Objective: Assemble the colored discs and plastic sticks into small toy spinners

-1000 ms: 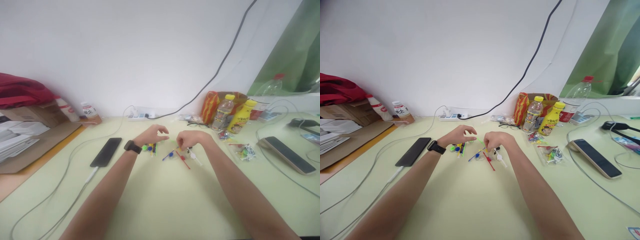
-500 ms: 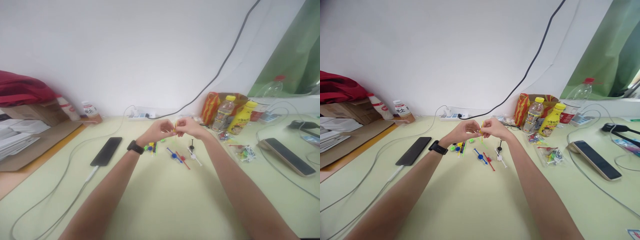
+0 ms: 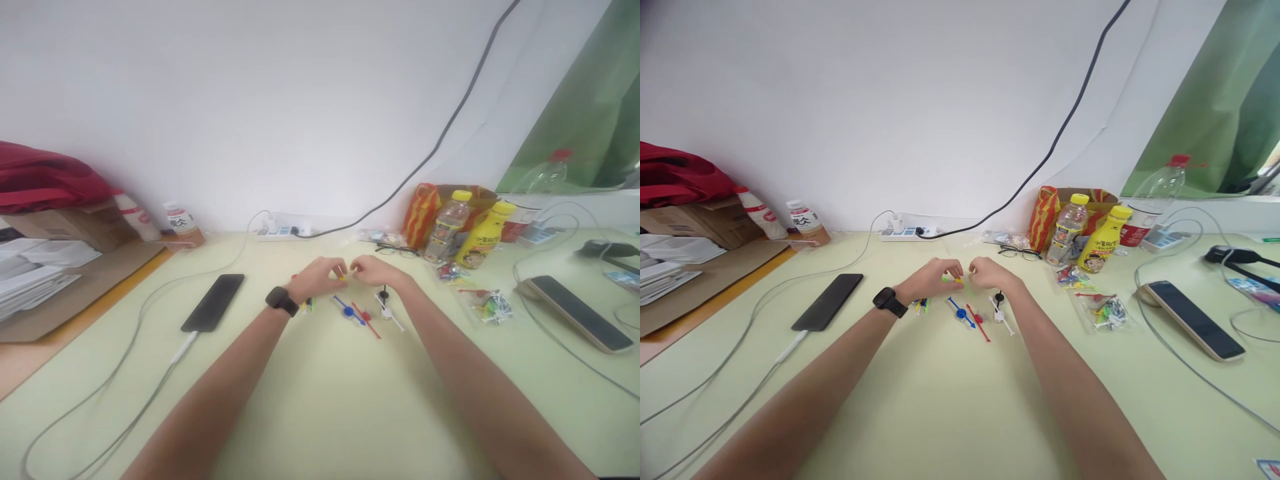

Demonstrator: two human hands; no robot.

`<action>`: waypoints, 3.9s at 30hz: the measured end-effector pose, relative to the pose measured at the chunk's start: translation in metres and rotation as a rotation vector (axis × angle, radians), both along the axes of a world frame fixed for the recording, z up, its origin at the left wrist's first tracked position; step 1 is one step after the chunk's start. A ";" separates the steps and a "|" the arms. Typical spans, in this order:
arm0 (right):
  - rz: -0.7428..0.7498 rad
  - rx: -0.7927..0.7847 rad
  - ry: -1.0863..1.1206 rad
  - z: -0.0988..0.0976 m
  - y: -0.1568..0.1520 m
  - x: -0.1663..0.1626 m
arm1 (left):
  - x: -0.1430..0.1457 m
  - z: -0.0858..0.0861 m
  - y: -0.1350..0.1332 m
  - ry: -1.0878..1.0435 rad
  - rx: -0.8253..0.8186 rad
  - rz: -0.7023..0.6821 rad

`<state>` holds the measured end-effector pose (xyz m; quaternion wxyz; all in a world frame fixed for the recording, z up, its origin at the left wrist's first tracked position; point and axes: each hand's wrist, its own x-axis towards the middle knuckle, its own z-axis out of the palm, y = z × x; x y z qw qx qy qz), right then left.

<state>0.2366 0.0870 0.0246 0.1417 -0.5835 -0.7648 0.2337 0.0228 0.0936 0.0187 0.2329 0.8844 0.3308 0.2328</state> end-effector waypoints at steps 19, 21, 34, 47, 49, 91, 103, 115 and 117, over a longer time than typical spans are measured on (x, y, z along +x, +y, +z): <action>0.260 -0.251 0.155 0.033 -0.029 -0.027 | -0.027 0.025 0.016 -0.074 0.037 0.121; 0.148 -0.238 0.389 0.034 -0.024 -0.021 | -0.024 0.035 0.010 -0.163 -0.008 0.121; -0.036 0.027 0.378 0.016 -0.006 -0.017 | -0.014 0.043 -0.009 -0.209 -0.196 -0.083; 0.093 -0.127 -0.230 0.023 -0.020 -0.009 | -0.027 0.017 0.009 0.334 -0.225 -0.037; 0.211 -0.241 -0.316 0.032 -0.029 -0.016 | -0.029 0.014 0.011 0.328 -0.176 -0.034; 0.108 -0.111 0.789 0.032 -0.015 -0.008 | -0.003 0.035 -0.003 -0.459 -0.300 0.041; 0.006 -0.063 0.454 0.016 -0.010 -0.013 | -0.003 0.030 -0.007 -0.267 -0.194 -0.013; -0.086 0.044 -0.045 0.002 0.002 0.003 | -0.001 0.013 -0.008 0.173 -0.094 -0.115; -0.087 0.019 -0.100 0.012 -0.002 0.013 | -0.004 0.012 -0.004 0.153 -0.030 -0.086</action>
